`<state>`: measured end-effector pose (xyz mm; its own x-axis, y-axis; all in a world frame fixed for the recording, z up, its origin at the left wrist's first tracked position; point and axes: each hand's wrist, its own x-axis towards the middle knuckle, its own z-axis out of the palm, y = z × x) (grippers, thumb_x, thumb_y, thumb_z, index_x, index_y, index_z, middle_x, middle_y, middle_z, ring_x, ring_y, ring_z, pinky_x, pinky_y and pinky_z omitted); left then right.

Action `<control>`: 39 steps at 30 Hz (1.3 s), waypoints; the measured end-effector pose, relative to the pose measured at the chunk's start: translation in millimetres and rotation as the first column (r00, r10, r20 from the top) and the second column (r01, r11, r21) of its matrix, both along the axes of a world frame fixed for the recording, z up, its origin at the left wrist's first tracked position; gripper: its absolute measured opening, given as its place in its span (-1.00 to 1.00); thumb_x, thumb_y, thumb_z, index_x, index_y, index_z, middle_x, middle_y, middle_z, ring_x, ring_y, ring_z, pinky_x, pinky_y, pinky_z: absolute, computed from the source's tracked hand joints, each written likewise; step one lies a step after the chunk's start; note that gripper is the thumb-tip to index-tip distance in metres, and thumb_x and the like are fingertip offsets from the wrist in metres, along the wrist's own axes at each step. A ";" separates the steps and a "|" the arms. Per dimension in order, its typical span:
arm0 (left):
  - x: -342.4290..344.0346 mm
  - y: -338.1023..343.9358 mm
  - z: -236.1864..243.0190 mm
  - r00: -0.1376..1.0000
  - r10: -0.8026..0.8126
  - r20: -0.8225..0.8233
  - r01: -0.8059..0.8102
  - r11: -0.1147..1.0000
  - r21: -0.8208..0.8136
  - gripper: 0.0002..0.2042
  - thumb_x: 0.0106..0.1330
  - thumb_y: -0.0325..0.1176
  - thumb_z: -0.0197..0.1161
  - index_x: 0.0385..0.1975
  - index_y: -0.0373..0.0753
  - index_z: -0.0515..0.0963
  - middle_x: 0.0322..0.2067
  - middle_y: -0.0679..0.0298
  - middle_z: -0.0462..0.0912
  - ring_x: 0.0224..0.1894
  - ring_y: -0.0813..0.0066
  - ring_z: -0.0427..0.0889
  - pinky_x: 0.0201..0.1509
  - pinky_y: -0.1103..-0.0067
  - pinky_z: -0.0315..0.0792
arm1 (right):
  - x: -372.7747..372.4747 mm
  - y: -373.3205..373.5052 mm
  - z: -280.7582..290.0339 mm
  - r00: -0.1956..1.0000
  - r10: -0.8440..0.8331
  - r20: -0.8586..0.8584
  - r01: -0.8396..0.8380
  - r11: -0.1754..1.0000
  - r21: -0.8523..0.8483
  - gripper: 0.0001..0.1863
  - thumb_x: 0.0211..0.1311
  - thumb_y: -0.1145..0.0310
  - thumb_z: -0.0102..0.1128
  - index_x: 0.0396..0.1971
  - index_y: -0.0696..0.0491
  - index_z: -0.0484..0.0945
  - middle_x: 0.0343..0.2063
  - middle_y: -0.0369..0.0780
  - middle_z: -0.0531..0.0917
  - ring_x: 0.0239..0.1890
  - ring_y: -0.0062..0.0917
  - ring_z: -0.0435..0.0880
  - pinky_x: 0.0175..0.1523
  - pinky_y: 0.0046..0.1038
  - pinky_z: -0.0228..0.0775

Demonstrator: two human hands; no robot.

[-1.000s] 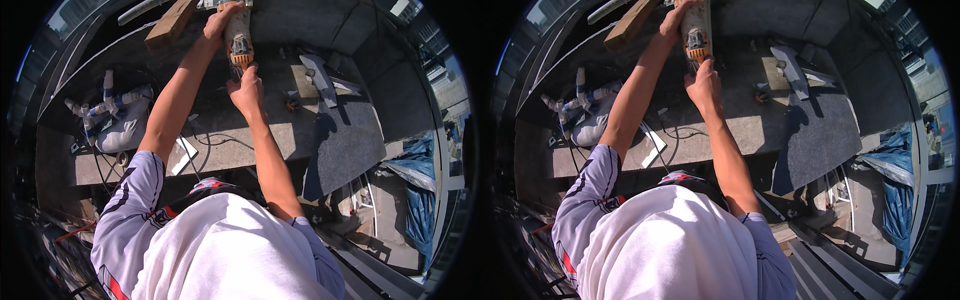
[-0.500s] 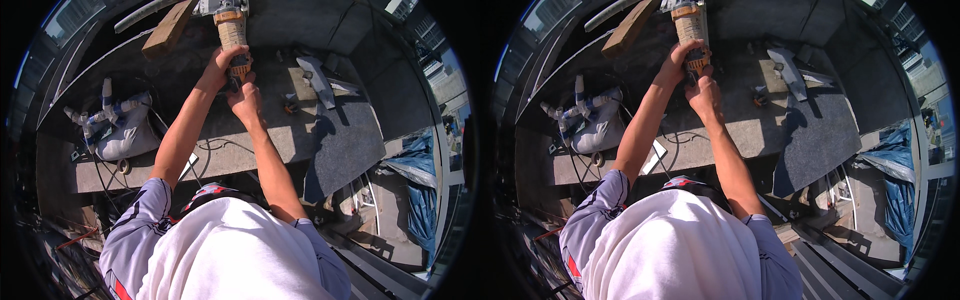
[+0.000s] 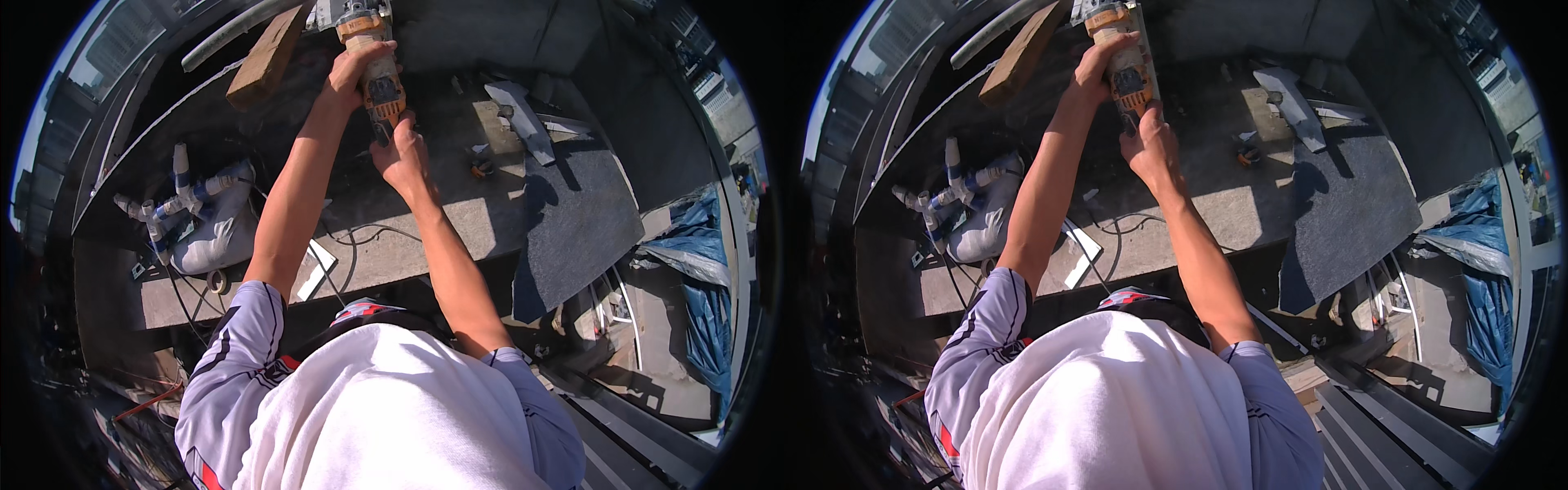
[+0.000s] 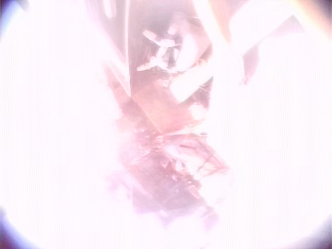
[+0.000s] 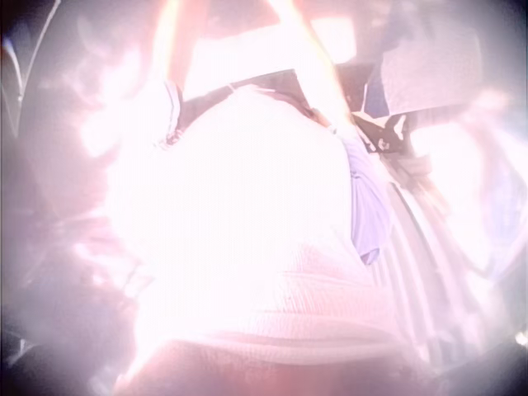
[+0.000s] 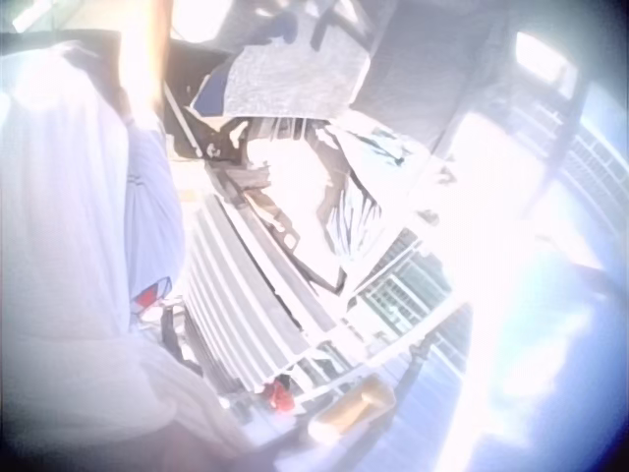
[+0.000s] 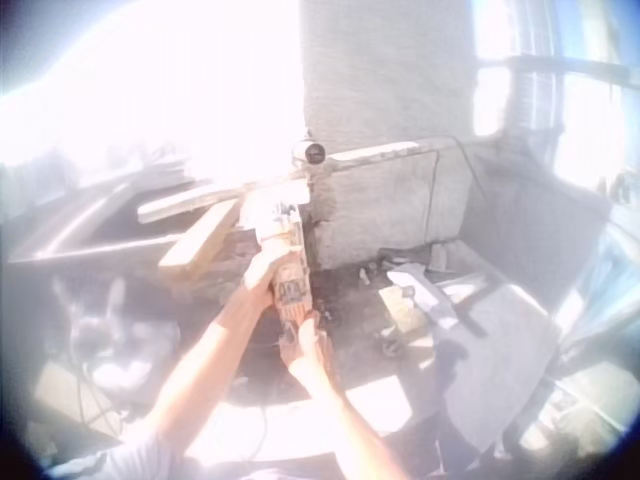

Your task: The person uses an angle grinder to cut or grind a concrete surface on a rooftop. They hold the tool with both hands and move it along the surface, generating dust.

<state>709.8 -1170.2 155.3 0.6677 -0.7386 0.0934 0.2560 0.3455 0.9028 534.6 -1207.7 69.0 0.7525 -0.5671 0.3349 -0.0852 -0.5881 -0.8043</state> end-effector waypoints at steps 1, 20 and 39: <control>-2.0 0.1 -1.8 1.000 0.002 0.006 -0.002 1.000 0.003 -0.51 0.29 -0.25 0.66 0.12 -0.26 0.61 -0.15 0.16 0.74 -0.14 0.19 0.85 -0.11 0.18 0.79 | -5.3 0.3 -3.6 1.000 0.014 0.022 -0.014 1.000 0.005 -0.38 0.24 0.37 0.50 0.12 0.20 0.26 -0.29 0.19 0.79 -0.12 0.25 0.81 -0.07 0.05 0.70; 1.1 -6.3 -2.9 0.996 0.074 0.050 -0.077 0.995 0.061 -0.51 0.32 -0.23 0.65 0.13 -0.29 0.60 -0.18 0.17 0.76 -0.16 0.22 0.85 -0.07 0.21 0.79 | 2.0 -1.5 -1.5 0.999 -0.008 -0.031 0.009 0.999 0.034 -0.36 0.22 0.40 0.45 0.17 0.21 0.24 -0.26 0.23 0.79 -0.10 0.28 0.79 -0.03 0.10 0.69; -8.4 -5.6 -11.1 0.999 0.038 -0.019 -0.037 0.997 0.067 -0.53 0.26 -0.29 0.65 0.09 -0.29 0.60 -0.23 0.18 0.73 -0.21 0.19 0.84 -0.13 0.20 0.77 | -19.6 3.9 -14.6 0.995 -0.007 -0.103 0.013 0.998 0.056 -0.32 0.29 0.33 0.52 0.19 0.17 0.22 -0.24 0.27 0.78 -0.08 0.32 0.78 -0.02 0.11 0.71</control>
<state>701.4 -1175.8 144.3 0.6963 -0.7171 0.0310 0.2621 0.2942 0.9191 515.1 -1203.8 54.3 0.7753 -0.5908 0.2233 -0.1748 -0.5404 -0.8230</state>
